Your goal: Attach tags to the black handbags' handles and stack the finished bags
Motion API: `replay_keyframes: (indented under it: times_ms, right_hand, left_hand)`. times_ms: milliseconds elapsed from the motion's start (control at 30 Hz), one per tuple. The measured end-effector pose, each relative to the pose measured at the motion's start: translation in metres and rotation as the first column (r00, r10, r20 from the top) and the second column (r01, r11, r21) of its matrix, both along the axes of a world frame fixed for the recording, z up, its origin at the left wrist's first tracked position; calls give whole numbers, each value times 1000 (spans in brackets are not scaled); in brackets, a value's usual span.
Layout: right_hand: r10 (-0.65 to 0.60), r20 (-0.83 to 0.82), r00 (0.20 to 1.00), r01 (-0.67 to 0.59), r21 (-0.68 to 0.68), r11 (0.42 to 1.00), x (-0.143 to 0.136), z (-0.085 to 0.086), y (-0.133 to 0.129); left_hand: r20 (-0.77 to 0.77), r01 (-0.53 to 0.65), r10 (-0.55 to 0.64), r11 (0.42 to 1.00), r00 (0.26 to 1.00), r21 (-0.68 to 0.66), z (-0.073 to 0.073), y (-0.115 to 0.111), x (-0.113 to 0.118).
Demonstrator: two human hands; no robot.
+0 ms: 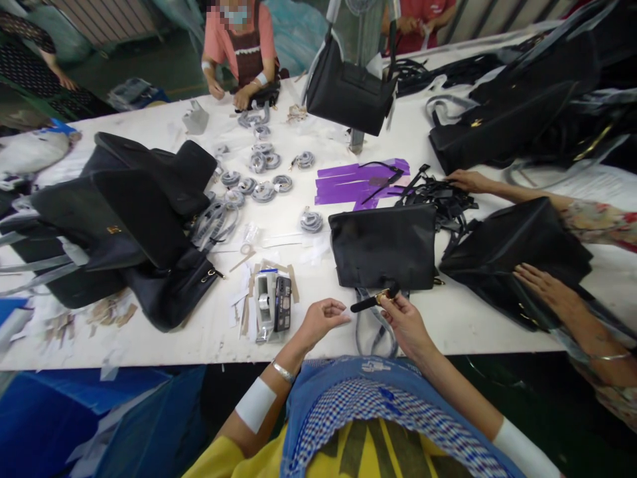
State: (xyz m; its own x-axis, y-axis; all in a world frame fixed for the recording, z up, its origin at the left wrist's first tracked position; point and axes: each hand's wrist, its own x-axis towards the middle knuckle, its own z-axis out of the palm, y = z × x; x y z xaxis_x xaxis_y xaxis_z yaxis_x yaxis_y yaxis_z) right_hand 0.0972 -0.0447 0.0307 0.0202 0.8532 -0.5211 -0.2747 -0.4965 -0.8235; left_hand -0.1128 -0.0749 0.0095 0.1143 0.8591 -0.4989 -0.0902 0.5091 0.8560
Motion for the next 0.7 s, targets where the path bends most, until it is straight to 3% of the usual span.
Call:
replay_keyframes:
  times_ms: [400, 700]
  right_hand:
    - [-36, 1, 999, 36, 14, 999, 4, 2, -4]
    - [119, 141, 983, -128, 57, 990, 0, -3, -12]
  left_hand:
    - [-29, 28, -28, 1000, 999, 5, 6, 3, 8]
    - [-77, 14, -16, 1000, 997, -23, 6, 3, 13]
